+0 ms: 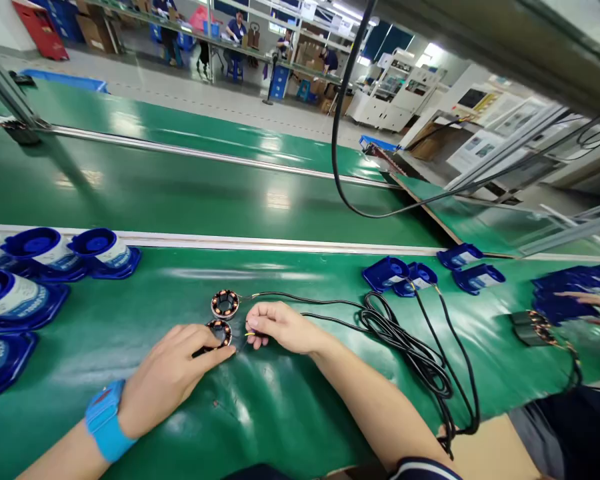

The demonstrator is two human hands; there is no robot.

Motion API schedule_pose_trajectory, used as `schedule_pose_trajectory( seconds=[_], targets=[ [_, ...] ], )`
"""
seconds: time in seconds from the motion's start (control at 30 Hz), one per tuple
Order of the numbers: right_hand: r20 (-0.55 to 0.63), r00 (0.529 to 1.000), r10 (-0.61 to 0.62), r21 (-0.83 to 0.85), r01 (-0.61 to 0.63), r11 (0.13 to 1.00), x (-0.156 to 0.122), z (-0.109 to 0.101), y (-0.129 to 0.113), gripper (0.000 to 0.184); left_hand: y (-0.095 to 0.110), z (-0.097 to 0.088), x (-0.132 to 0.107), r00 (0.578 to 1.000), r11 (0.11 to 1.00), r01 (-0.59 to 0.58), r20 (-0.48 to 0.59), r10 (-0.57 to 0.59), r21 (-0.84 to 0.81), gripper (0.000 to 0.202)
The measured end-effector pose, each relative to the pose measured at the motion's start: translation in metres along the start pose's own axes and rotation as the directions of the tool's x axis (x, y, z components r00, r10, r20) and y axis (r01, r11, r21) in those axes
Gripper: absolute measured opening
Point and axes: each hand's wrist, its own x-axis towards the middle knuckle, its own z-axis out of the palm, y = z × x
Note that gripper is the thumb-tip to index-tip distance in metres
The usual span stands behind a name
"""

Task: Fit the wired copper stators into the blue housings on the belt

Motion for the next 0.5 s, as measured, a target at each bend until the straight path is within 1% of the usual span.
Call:
schedule_pose_trajectory(
  seconds=[0.03, 0.1, 0.13, 0.17, 0.2, 0.23, 0.3, 0.33, 0.37, 0.4, 0.43, 0.47, 0.5],
  targets=[
    [-0.039, 0.999, 0.002, 0.025, -0.001, 1.0, 0.001, 0.001, 0.002, 0.061, -0.001, -0.001, -0.001, 1.0, 1.0, 0.003, 0.011, -0.004, 0.014, 0.041],
    [-0.066, 0.998, -0.006, 0.028, 0.007, 1.0, 0.001, 0.002, 0.003, 0.059, -0.001, -0.005, -0.003, 1.0, 0.999, 0.011, 0.026, -0.011, 0.034, 0.04],
    [-0.081, 0.996, -0.034, -0.004, 0.034, 0.999, -0.001, 0.002, 0.0, 0.055, -0.002, -0.007, -0.003, 0.999, 0.999, 0.011, 0.03, -0.012, 0.033, 0.037],
    [-0.112, 0.99, -0.089, -0.055, 0.083, 0.995, -0.003, 0.002, -0.004, 0.05, -0.002, -0.01, -0.004, 0.999, 1.0, 0.015, 0.027, -0.016, 0.025, 0.034],
    [-0.16, 0.973, -0.167, -0.118, 0.149, 0.982, -0.007, 0.0, -0.011, 0.043, -0.003, -0.013, -0.004, 0.999, 1.0, 0.024, 0.02, -0.025, 0.009, 0.031],
    [-0.216, 0.94, -0.263, -0.199, 0.221, 0.955, -0.009, -0.002, -0.02, 0.036, -0.005, -0.017, -0.002, 0.999, 0.999, 0.042, 0.005, -0.042, -0.009, 0.029],
    [-0.302, 0.839, -0.453, -0.4, 0.32, 0.859, -0.011, -0.008, -0.039, 0.025, -0.009, -0.023, 0.005, 0.995, 0.995, 0.089, -0.038, -0.09, -0.033, 0.026],
    [-0.308, 0.799, -0.516, -0.494, 0.329, 0.805, -0.009, -0.012, -0.047, 0.022, -0.012, -0.025, 0.01, 0.992, 0.993, 0.112, -0.057, -0.114, -0.03, 0.025],
    [-0.288, 0.786, -0.548, -0.579, 0.313, 0.753, -0.005, -0.016, -0.054, 0.02, -0.015, -0.025, 0.018, 0.99, 0.992, 0.124, -0.068, -0.125, -0.017, 0.024],
    [-0.251, 0.798, -0.548, -0.648, 0.282, 0.707, 0.0, -0.019, -0.059, 0.018, -0.018, -0.025, 0.026, 0.99, 0.992, 0.123, -0.069, -0.122, 0.003, 0.023],
    [-0.213, 0.827, -0.52, -0.692, 0.248, 0.678, 0.007, -0.023, -0.06, 0.017, -0.021, -0.023, 0.034, 0.992, 0.993, 0.116, -0.061, -0.115, 0.026, 0.023],
    [-0.177, 0.866, -0.467, -0.702, 0.221, 0.677, 0.014, -0.025, -0.06, 0.017, -0.024, -0.02, 0.042, 0.994, 0.993, 0.107, -0.043, -0.105, 0.045, 0.024],
    [-0.143, 0.907, -0.397, -0.686, 0.198, 0.7, 0.02, -0.028, -0.057, 0.019, -0.027, -0.017, 0.049, 0.995, 0.993, 0.099, -0.019, -0.098, 0.058, 0.026]
  ],
)
